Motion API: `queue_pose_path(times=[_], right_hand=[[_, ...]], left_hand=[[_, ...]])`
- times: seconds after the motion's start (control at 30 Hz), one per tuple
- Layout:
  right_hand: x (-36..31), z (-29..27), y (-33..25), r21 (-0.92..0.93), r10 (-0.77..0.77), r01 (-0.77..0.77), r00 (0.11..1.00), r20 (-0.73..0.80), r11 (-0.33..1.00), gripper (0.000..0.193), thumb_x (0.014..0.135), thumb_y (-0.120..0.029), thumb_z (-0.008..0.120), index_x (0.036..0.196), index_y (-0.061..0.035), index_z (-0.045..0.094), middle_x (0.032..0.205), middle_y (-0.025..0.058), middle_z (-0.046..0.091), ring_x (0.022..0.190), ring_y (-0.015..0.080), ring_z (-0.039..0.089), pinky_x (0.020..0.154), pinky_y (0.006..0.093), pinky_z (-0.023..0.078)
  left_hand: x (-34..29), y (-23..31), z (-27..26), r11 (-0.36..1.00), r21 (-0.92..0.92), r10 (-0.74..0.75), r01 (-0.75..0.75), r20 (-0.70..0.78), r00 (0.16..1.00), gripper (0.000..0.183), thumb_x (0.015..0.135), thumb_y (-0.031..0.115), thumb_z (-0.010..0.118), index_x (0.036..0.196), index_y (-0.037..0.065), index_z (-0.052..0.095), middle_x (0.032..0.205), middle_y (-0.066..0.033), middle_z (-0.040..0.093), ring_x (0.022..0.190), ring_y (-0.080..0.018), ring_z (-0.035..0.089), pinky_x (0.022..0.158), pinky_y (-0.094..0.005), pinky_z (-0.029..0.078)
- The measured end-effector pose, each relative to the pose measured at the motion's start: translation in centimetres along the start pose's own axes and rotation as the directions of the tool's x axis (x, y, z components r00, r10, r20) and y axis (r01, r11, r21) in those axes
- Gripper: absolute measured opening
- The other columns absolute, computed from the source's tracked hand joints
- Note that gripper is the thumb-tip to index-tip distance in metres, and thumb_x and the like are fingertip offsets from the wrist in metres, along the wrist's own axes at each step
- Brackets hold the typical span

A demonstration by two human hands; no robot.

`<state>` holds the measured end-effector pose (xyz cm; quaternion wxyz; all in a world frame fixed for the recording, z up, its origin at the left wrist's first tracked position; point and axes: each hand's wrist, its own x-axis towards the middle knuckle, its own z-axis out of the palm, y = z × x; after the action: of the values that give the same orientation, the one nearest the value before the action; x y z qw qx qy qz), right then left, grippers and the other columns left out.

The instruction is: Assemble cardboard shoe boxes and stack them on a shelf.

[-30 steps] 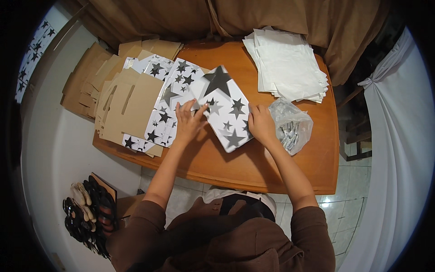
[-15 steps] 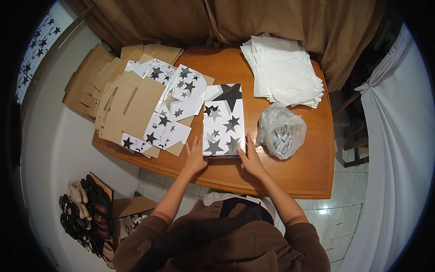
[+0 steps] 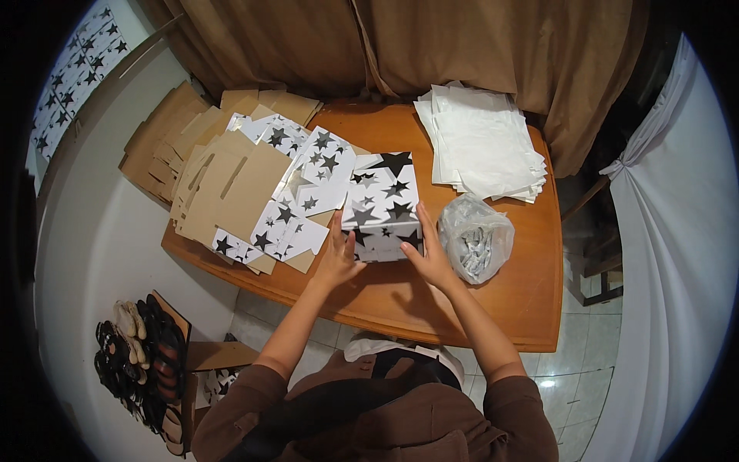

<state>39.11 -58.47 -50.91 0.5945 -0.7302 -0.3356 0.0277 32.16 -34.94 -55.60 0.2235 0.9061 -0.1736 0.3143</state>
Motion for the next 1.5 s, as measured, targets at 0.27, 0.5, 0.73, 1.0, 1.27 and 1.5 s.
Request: queue_pose_path(times=[0.27, 0.5, 0.73, 1.0, 1.27, 1.5], right_hand=[[1.0, -1.2, -2.5, -0.777, -0.248, 0.360, 0.931, 0.266, 0.517, 0.089, 0.071, -0.036, 0.074, 0.142, -0.0075, 0.028, 0.146, 0.0202, 0.022, 0.136, 0.0389, 0.020, 0.107, 0.0620, 0.014], [1.0, 0.6, 0.4, -0.862, -0.346, 0.340, 0.915, 0.210, 0.377, 0.076, 0.065, -0.017, 0.067, 0.136, -0.0107, 0.041, 0.134, 0.0145, 0.037, 0.126, 0.0321, 0.034, 0.105, 0.0659, 0.017], [3.3, 3.8, -3.9, -0.889, -0.564, 0.415, 0.789, 0.245, 0.195, 0.066, 0.070, -0.026, 0.065, 0.130, -0.0071, 0.045, 0.130, 0.0108, 0.044, 0.122, 0.0271, 0.040, 0.104, 0.0692, 0.009], [7.9, 12.5, -12.9, -0.818, -0.791, 0.573, 0.520, 0.322, 0.043, 0.080, 0.058, -0.036, 0.075, 0.128, -0.0096, 0.046, 0.126, 0.0093, 0.042, 0.122, 0.0270, 0.038, 0.104, 0.0715, 0.004], [10.4, 24.8, -24.5, -0.705, -0.837, 0.709, 0.386, 0.387, 0.001, 0.098, 0.050, -0.039, 0.080, 0.135, -0.0082, 0.040, 0.134, 0.0094, 0.040, 0.127, 0.0256, 0.036, 0.104, 0.0700, 0.004], [14.6, 31.8, -36.4, -0.706, -0.928, 0.707, 0.237, 0.288, -0.039, 0.102, 0.048, -0.040, 0.081, 0.134, -0.0043, 0.039, 0.134, 0.0112, 0.039, 0.126, 0.0278, 0.036, 0.106, 0.0691, 0.003]], left_hand=[[2.7, 0.9, -1.1, 0.988, 0.143, 0.057, -0.057, 0.007, 0.998, 0.120, 0.047, 0.019, 0.086, 0.143, 0.034, 0.016, 0.137, -0.0145, 0.024, 0.133, -0.0379, 0.026, 0.106, -0.0593, 0.025], [2.4, 0.6, -2.0, 0.969, 0.182, 0.175, -0.168, -0.026, 0.984, 0.102, 0.050, 0.019, 0.084, 0.137, 0.037, 0.034, 0.140, -0.0136, 0.029, 0.131, -0.0320, 0.031, 0.106, -0.0524, 0.028], [0.7, -0.2, -8.7, 0.954, 0.248, 0.202, -0.168, -0.121, 0.972, 0.086, 0.058, 0.016, 0.076, 0.136, 0.030, 0.042, 0.141, -0.0151, 0.032, 0.132, -0.0321, 0.033, 0.107, -0.0500, 0.030], [-3.0, 1.5, -23.7, 0.795, 0.604, 0.173, -0.046, -0.155, 0.973, 0.094, 0.058, 0.020, 0.079, 0.140, 0.028, 0.033, 0.140, -0.0131, 0.032, 0.131, -0.0299, 0.033, 0.109, -0.0443, 0.026], [-8.9, 2.8, -39.5, 0.477, 0.862, 0.028, 0.168, -0.206, 0.978, 0.108, 0.053, 0.039, 0.082, 0.142, 0.012, 0.026, 0.134, -0.0139, 0.037, 0.130, -0.0275, 0.034, 0.111, -0.0427, 0.022], [-7.3, 6.0, -52.6, 0.014, 0.966, 0.017, 0.257, -0.257, 0.966, 0.109, 0.049, 0.057, 0.077, 0.136, 0.009, 0.034, 0.135, -0.0077, 0.038, 0.133, -0.0235, 0.032, 0.113, -0.0518, 0.012]])
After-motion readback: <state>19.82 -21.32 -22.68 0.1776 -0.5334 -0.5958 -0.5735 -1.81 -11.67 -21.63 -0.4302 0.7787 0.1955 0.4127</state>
